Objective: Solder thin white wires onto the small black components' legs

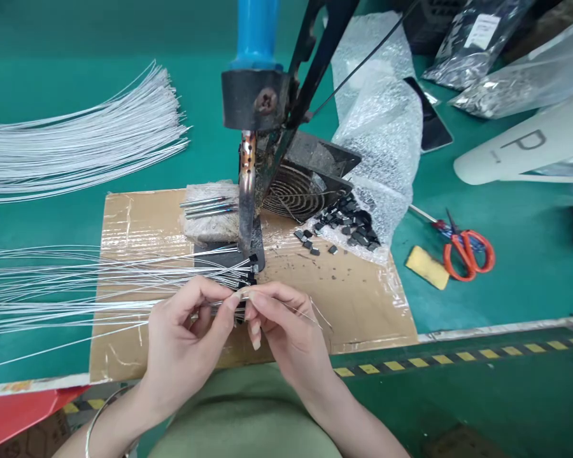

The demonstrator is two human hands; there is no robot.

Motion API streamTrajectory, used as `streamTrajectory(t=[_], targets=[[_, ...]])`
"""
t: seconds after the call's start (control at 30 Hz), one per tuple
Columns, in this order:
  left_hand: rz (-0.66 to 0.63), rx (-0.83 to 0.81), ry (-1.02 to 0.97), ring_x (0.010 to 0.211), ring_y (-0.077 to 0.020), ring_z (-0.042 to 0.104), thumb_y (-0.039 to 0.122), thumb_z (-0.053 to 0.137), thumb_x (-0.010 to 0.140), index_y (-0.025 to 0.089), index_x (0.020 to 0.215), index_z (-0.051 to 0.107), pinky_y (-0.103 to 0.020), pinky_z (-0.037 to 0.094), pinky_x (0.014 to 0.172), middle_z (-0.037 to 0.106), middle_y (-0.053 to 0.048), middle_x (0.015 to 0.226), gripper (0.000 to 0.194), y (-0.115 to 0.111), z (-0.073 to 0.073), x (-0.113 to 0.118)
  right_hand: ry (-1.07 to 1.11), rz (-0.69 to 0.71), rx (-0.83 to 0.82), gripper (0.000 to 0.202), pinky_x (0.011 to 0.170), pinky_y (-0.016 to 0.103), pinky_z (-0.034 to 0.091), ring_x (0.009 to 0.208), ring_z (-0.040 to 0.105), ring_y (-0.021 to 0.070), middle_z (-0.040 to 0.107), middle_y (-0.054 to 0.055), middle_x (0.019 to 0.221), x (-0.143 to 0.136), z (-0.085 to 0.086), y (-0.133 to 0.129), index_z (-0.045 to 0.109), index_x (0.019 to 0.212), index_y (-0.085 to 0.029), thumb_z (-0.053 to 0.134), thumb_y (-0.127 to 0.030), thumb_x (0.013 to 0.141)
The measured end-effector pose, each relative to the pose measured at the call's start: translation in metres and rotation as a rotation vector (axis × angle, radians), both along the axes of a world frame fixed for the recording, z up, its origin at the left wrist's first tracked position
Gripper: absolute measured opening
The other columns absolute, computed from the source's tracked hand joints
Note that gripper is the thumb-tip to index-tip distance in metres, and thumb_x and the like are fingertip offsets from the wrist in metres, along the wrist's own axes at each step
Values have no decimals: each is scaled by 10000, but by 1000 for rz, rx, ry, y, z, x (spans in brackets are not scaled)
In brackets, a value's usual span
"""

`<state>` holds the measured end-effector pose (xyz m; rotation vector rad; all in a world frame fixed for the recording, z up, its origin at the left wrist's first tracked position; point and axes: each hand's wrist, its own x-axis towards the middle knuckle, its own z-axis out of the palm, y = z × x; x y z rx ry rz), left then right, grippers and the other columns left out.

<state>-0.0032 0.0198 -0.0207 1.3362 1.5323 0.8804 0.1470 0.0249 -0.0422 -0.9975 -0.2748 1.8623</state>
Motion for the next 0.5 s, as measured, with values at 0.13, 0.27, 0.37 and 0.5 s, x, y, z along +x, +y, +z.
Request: streamTrajectory(t=[0.13,0.27,0.37,0.5], targets=[[22,-5,-36,663,-118,603,221,670,980,214,860,701,-231,430,580,687,13,729,124,-1,-2,2,-20,-24,6,140,441,195,545,471,572,88,708,1,616,-2,-1,-1,857,772,-205,894,-340,760],[26,-35,-68,677,-120,614,233,673,982,215,876,704,-229,435,588,708,8,753,111,0,-1,2,-9,-13,20,153,472,198,572,500,600,92,727,3,647,0,0,1,868,808,-213,900,-356,763],[54,-20,-57,616,-99,546,223,689,969,216,860,703,-216,388,543,668,28,704,109,2,1,2,-19,4,50,204,535,224,618,542,651,106,759,10,703,4,1,2,879,876,-221,888,-404,788],[79,16,-29,567,-88,488,220,724,940,209,842,710,-216,350,507,651,35,672,99,4,3,2,-133,4,117,134,556,245,640,544,680,119,775,8,702,7,0,1,876,862,-229,883,-353,813]])
